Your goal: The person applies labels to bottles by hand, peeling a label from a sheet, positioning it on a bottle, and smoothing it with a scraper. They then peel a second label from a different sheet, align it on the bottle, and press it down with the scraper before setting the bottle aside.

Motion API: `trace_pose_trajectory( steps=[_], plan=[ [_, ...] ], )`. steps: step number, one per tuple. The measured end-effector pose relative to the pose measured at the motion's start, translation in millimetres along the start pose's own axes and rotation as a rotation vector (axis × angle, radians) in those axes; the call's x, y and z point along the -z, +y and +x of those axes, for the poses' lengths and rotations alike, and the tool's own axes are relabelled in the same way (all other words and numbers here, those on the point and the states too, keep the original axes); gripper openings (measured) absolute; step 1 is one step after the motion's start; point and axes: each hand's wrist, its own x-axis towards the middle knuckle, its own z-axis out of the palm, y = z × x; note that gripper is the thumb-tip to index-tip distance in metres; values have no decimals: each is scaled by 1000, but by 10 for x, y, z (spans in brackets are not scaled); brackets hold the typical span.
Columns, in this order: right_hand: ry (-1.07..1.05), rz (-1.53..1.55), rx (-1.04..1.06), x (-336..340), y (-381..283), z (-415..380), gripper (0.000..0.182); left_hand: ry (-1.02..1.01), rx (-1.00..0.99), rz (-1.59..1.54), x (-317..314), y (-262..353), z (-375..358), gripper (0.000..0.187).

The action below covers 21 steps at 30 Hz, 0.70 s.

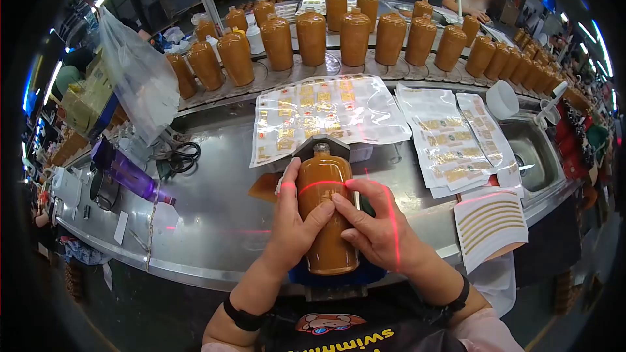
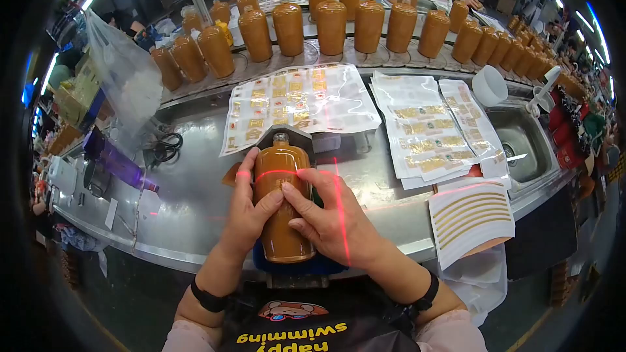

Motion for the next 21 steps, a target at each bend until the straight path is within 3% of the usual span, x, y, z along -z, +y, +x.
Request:
trace_pose_trajectory(
  steps=[10,13,21],
  plan=[
    [38,11,-35,2,-12,45,55,39,62,-431,-43,66,45,76],
    [28,-4,-75,-19,-22,51,55,11,136,-476,-13,131,110,72],
    [28,5,-73,-36,1,36,55,51,75,-427,-60,33,88,70]
  ],
)
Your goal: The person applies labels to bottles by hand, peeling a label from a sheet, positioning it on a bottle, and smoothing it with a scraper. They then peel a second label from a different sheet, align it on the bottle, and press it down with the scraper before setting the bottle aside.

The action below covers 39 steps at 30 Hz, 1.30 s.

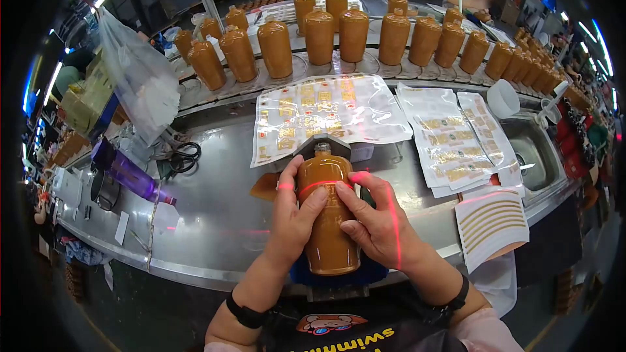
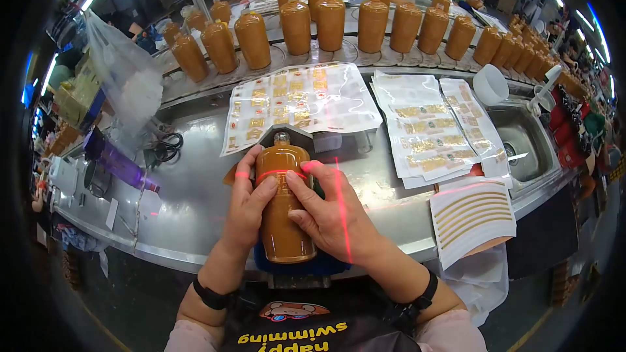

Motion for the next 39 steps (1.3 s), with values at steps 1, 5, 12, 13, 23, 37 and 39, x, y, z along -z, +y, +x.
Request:
trace_pose_trajectory(
  steps=[1,5,12,13,23,37,39],
  plan=[
    [-1,3,-4,-2,0,3,55,-2,11,-13,-2,8,4,70],
    [-1,-12,2,-12,14,1,56,-10,1,4,16,-15,0,73],
    [119,305,-240,121,-16,-73,44,-32,-23,51,-6,13,-55,80],
    [76,385,-349,187,-40,-93,41,-32,-23,46,-18,11,-63,81],
    [-19,685,-596,98,-267,-274,24,-44,-70,110,17,-44,-71,83],
    [5,504,-595,51,-371,-208,18,-6,-101,215,25,-77,-56,80],
    [15,482,-583,31,-378,-204,17,-4,-104,250,51,-100,-53,80]
  ],
)
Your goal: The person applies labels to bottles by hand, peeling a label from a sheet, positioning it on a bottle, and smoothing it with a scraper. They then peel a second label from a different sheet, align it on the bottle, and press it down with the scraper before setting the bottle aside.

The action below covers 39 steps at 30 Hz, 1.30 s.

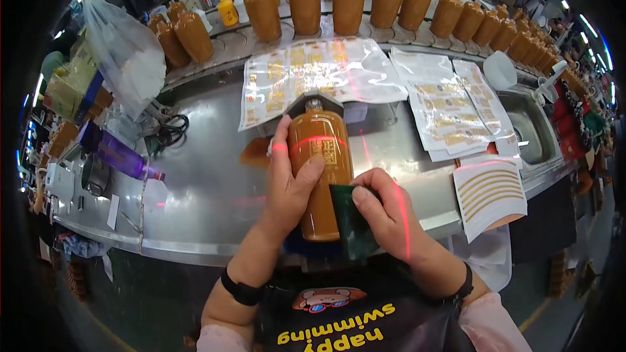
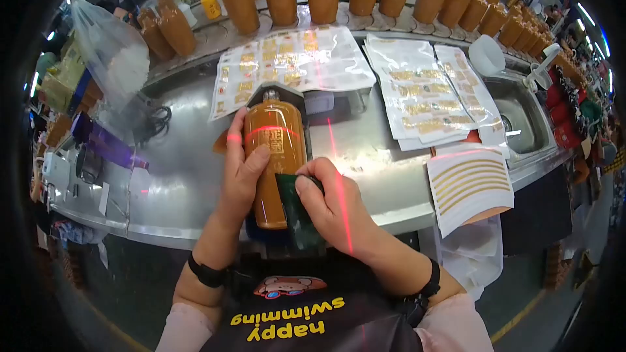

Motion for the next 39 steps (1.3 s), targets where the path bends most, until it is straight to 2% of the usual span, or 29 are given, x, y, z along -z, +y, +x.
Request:
trace_pose_trajectory(
  steps=[9,18,21,22,29,32,33,35,39],
  plan=[
    [8,-17,16,-3,16,-7,17,1,23,-143,-55,50,0,77],
    [16,-47,28,-6,4,-24,18,-7,46,-145,-48,59,-2,78],
    [6,-30,25,6,-17,-14,18,-2,6,-16,-19,-1,-2,79],
    [3,-32,28,4,-13,-17,18,-7,28,-86,-35,36,-7,80],
    [-21,-28,-25,16,-18,-30,18,-16,50,-47,-30,64,-11,81],
    [10,27,22,20,50,-1,18,-22,-12,-36,-33,18,-11,78],
    [20,60,32,36,82,-8,18,-30,4,-92,-39,50,-6,77],
    [-67,285,-170,214,77,23,21,-43,50,-209,-54,115,-26,75],
    [-16,319,-101,422,188,127,22,-74,143,-466,24,144,47,67]
  ],
)
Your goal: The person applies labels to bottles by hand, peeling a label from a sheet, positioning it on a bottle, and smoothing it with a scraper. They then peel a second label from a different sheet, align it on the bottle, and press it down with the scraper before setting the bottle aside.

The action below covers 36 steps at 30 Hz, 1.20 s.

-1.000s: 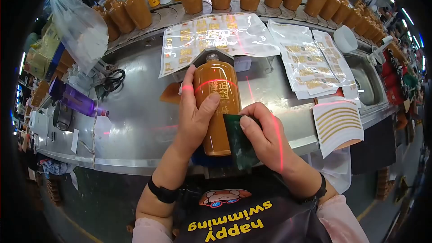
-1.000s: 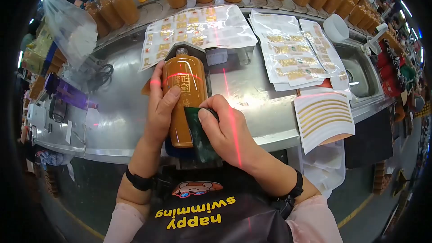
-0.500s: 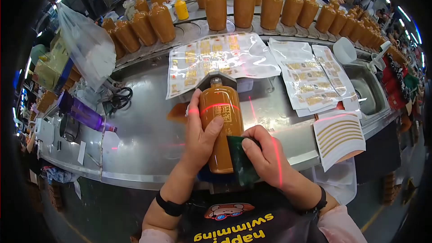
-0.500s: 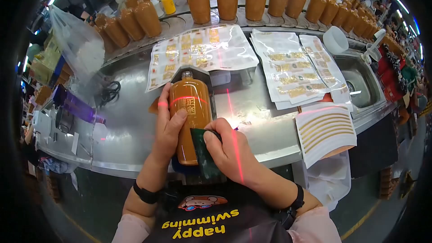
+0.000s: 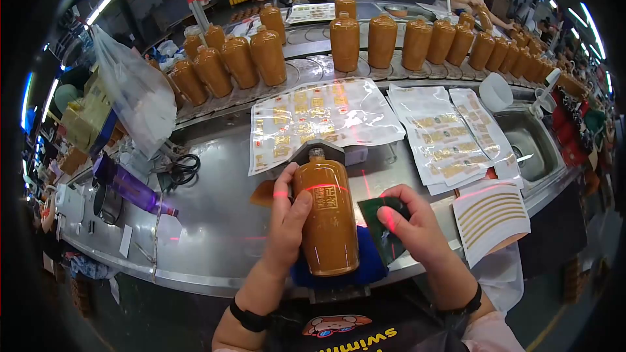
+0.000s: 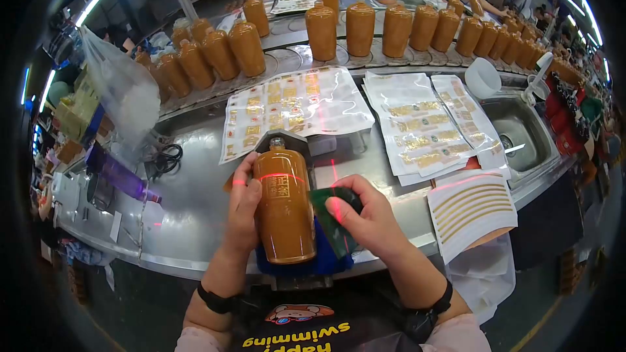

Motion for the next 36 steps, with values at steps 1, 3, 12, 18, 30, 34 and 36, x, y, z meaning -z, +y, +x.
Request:
trace_pose_trajectory(
  steps=[1,3,12,18,30,34,36],
  plan=[
    [7,-17,12,26,1,23,23,18,6,50,0,13,32,65],
    [108,-485,361,-33,34,92,28,58,20,152,-7,32,84,62],
    [-96,-925,654,-196,127,248,68,81,22,150,-45,35,122,60],
    [-78,-1002,755,-119,98,296,64,59,-58,282,2,-38,-9,76],
    [-277,-1093,1011,-200,-438,577,14,-26,-177,626,41,-101,-303,100],
    [-501,-738,655,-128,-347,847,18,-85,-205,542,-16,-16,-510,112],
    [-30,-816,713,-129,-325,1050,22,-62,-269,769,83,-87,-629,110]
  ],
)
